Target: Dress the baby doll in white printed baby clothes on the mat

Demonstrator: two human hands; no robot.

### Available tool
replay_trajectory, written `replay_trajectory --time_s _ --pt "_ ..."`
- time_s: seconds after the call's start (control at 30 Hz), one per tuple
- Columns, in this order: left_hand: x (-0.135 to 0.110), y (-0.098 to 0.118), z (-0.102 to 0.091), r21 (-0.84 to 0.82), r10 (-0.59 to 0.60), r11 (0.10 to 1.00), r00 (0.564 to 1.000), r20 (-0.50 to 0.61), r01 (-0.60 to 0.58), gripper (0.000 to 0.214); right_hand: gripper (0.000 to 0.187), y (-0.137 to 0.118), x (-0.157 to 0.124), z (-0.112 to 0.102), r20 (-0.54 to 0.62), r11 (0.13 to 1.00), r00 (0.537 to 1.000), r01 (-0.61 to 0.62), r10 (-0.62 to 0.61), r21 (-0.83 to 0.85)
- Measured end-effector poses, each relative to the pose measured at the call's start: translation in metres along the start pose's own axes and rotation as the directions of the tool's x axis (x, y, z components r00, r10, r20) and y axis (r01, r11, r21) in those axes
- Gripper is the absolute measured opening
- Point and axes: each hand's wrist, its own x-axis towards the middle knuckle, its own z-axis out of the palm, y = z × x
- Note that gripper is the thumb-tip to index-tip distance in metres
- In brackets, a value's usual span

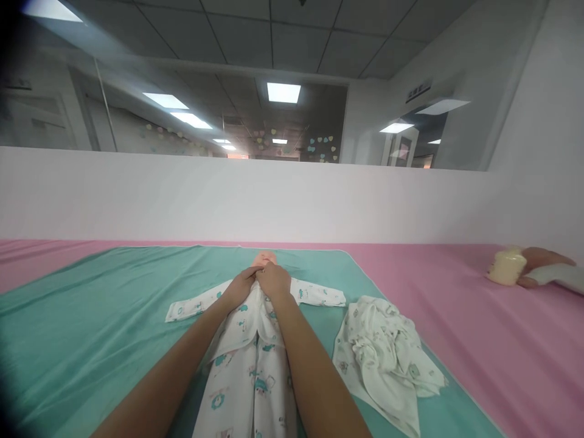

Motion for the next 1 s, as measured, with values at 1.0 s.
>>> replay_trajectory --time_s 1.0 --pt "-0.049 0.024 -0.002 0.22 0.131 0.966 0.991 0.023 -0.133 0.036 0.029 0.034 -0.059 0.013 -0.291 0.928 0.952 0.191 -0.097 0.318"
